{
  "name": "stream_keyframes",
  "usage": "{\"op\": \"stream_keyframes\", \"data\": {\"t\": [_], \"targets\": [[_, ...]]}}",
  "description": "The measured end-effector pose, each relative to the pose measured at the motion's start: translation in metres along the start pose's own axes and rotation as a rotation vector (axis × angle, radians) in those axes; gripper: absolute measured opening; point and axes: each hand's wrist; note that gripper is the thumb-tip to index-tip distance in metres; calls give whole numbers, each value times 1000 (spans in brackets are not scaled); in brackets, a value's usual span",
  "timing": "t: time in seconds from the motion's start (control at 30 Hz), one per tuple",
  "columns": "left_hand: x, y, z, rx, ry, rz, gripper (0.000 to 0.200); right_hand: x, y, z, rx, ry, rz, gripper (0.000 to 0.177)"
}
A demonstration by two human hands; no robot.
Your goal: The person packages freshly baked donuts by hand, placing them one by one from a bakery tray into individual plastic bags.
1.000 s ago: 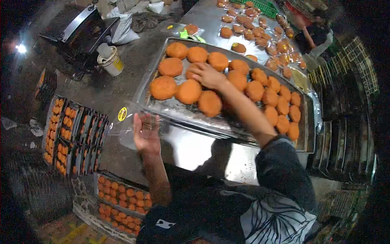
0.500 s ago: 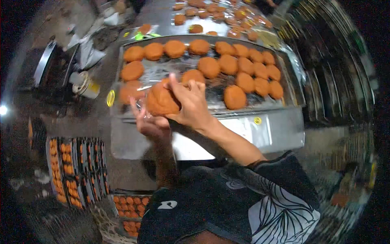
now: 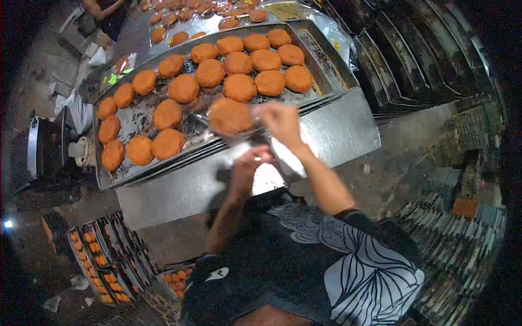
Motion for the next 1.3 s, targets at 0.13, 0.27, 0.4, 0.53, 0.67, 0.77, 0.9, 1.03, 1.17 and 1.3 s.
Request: {"op": "stream_keyframes", "data": {"t": [0.13, 0.27, 0.4, 0.53, 0.67, 0.77, 0.9, 1.03, 1.17, 1.3], "targets": [[130, 53, -46, 186, 909, -850, 32, 43, -16, -111, -379, -355, 81, 18], [197, 70, -87, 410, 360, -271, 17, -7, -16, -77, 53, -495, 222, 58], [194, 33, -92, 535, 542, -726, 15, -98, -79, 85, 765, 512, 252, 26], [113, 57, -60, 554, 470, -603, 22, -140, -83, 130, 627, 493, 42, 23], [119, 81, -40, 205, 124, -208, 22, -110, -104, 141, 382, 423, 309, 16], [106, 94, -27, 281, 330, -402, 18, -92, -87, 162, 47, 537, 299, 16], [63, 83, -11, -11, 617, -393, 11, -105, -67, 126, 276, 1001, -662, 25], [38, 47, -1, -256, 559, -319, 21, 25, -25, 53, -110, 702, -1493, 48], [17, -42, -8, -296, 358, 765, 26, 8, 52, 74, 682, 909, -1181, 51], [-3, -116, 3, -759, 450, 860, 25, 7, 96, 6, -132, -27, 640, 54]]}}
Point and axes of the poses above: each hand's wrist, its own z-axis away from the middle knuckle, its own y-axis out of the palm, x = y × z, and after that the axes turned 9 degrees about y, right-handed
